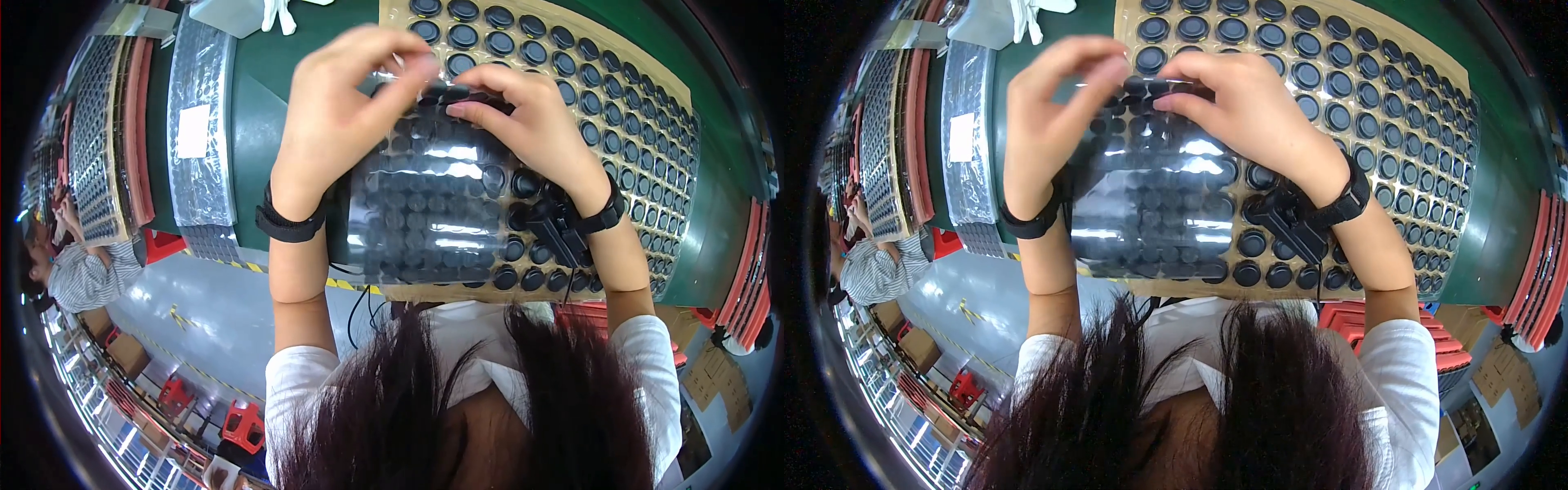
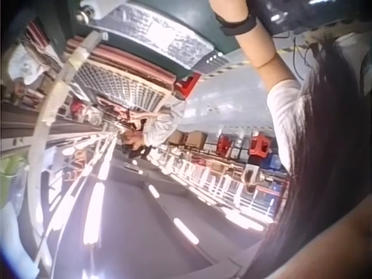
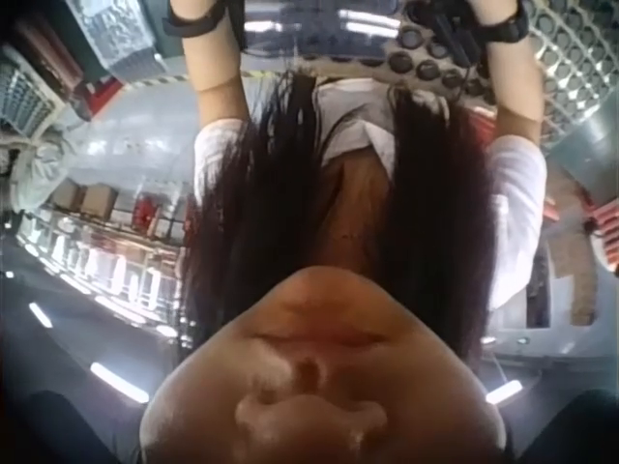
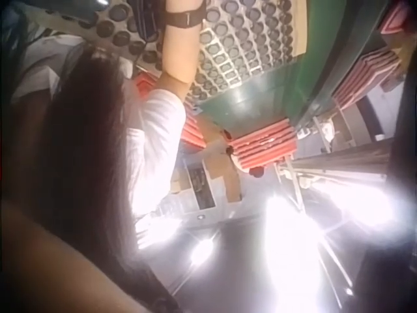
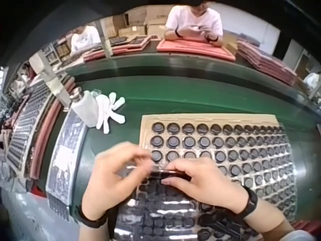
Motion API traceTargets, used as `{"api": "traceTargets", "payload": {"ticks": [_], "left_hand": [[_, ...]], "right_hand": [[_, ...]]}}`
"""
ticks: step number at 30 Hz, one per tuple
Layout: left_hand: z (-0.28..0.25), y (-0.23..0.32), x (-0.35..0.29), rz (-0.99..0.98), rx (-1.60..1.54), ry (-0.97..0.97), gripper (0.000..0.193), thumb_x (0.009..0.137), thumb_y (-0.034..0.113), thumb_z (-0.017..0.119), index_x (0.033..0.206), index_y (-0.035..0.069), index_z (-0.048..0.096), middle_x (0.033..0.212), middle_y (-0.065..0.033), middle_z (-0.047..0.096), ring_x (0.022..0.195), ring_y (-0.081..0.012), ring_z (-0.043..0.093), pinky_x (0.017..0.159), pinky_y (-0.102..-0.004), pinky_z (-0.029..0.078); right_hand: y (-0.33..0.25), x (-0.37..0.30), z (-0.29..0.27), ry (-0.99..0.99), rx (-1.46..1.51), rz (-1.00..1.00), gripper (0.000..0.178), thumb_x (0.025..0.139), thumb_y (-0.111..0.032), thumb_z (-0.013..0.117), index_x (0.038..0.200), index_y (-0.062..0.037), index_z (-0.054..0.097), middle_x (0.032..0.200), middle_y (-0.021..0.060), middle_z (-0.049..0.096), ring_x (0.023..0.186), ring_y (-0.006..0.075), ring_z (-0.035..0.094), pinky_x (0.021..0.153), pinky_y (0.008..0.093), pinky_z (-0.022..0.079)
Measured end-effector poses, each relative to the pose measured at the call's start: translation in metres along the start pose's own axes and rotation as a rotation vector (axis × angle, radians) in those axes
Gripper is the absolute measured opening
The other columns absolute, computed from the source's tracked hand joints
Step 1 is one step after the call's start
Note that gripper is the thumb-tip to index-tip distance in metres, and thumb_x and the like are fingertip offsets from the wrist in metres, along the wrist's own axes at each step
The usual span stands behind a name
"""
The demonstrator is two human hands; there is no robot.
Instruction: The person picks up a black component from a tray, peels a small circular sticker from a plastic sheet, and applies it to the component. After repeating this process for several components, the person sets the tray aside and picks up a new tray.
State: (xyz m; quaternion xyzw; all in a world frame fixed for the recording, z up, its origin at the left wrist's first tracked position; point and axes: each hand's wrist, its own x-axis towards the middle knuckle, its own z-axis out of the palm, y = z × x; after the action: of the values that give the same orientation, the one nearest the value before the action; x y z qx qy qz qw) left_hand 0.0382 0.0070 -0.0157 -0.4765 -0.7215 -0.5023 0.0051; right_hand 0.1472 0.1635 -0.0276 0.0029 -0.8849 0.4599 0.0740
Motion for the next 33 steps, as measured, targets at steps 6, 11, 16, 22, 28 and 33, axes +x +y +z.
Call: {"api": "traceTargets", "payload": {"ticks": [6,11,16,22,28,33], "left_hand": [[0.002,0.001,-0.01,-0.276,-0.168,-0.233,0.013,0.068,0.007,0.067,0.075,-0.002,0.06,0.06,-0.0087,0.058,0.054,-0.0141,0.058,0.052,-0.0242,0.045],[0.007,0.004,-0.011,-0.42,-0.147,-0.267,0.014,0.067,0.007,0.068,0.072,-0.003,0.058,0.056,-0.0101,0.055,0.047,-0.0123,0.05,0.046,-0.0245,0.04],[0.004,0.01,-0.01,-0.483,-0.098,-0.287,0.016,0.068,0.008,0.067,0.068,-0.003,0.055,0.051,-0.0105,0.05,0.045,-0.0097,0.045,0.044,-0.025,0.036],[-0.001,0.013,-0.006,-0.574,-0.184,-0.338,0.014,0.072,0.01,0.064,0.073,-0.002,0.057,0.053,-0.0072,0.053,0.046,-0.008,0.047,0.041,-0.0232,0.036],[-0.008,0.007,-0.006,-0.712,-0.326,-0.473,0.013,0.077,0.01,0.059,0.081,-0.002,0.059,0.06,-0.0047,0.057,0.046,-0.0071,0.05,0.035,-0.0215,0.036],[-0.005,0.011,-0.007,-0.674,-0.27,-0.525,0.013,0.077,0.009,0.058,0.081,-0.003,0.058,0.061,-0.0058,0.058,0.042,-0.0077,0.049,0.035,-0.0225,0.036]], "right_hand": [[-0.002,-0.003,-0.006,-0.11,-0.121,-0.073,0.017,0.075,-0.009,0.062,0.089,0.0004,0.058,0.077,0.0075,0.06,0.067,0.0132,0.058,0.059,0.0222,0.045],[-0.003,-0.001,0.001,-0.009,-0.222,-0.21,0.016,0.073,-0.006,0.063,0.088,-0.0002,0.058,0.077,0.0068,0.06,0.067,0.0146,0.059,0.061,0.0229,0.046],[-0.01,-0.002,0.006,0.105,0.006,-0.076,0.015,0.071,-0.002,0.064,0.085,0.0,0.058,0.078,0.0063,0.06,0.07,0.0142,0.059,0.065,0.0236,0.048],[-0.006,-0.003,0.01,0.127,0.109,-0.012,0.012,0.071,0.0,0.063,0.082,0.0011,0.057,0.08,0.0057,0.06,0.071,0.0118,0.058,0.065,0.023,0.048],[-0.001,-0.003,0.002,0.039,0.033,-0.088,0.009,0.072,0.0,0.062,0.079,0.0013,0.057,0.081,0.005,0.059,0.072,0.0125,0.056,0.067,0.0229,0.045],[0.013,0.001,0.002,-0.019,0.249,-0.147,0.007,0.073,0.0,0.061,0.079,0.0003,0.057,0.084,0.0051,0.058,0.081,0.0136,0.054,0.074,0.0235,0.042]]}}
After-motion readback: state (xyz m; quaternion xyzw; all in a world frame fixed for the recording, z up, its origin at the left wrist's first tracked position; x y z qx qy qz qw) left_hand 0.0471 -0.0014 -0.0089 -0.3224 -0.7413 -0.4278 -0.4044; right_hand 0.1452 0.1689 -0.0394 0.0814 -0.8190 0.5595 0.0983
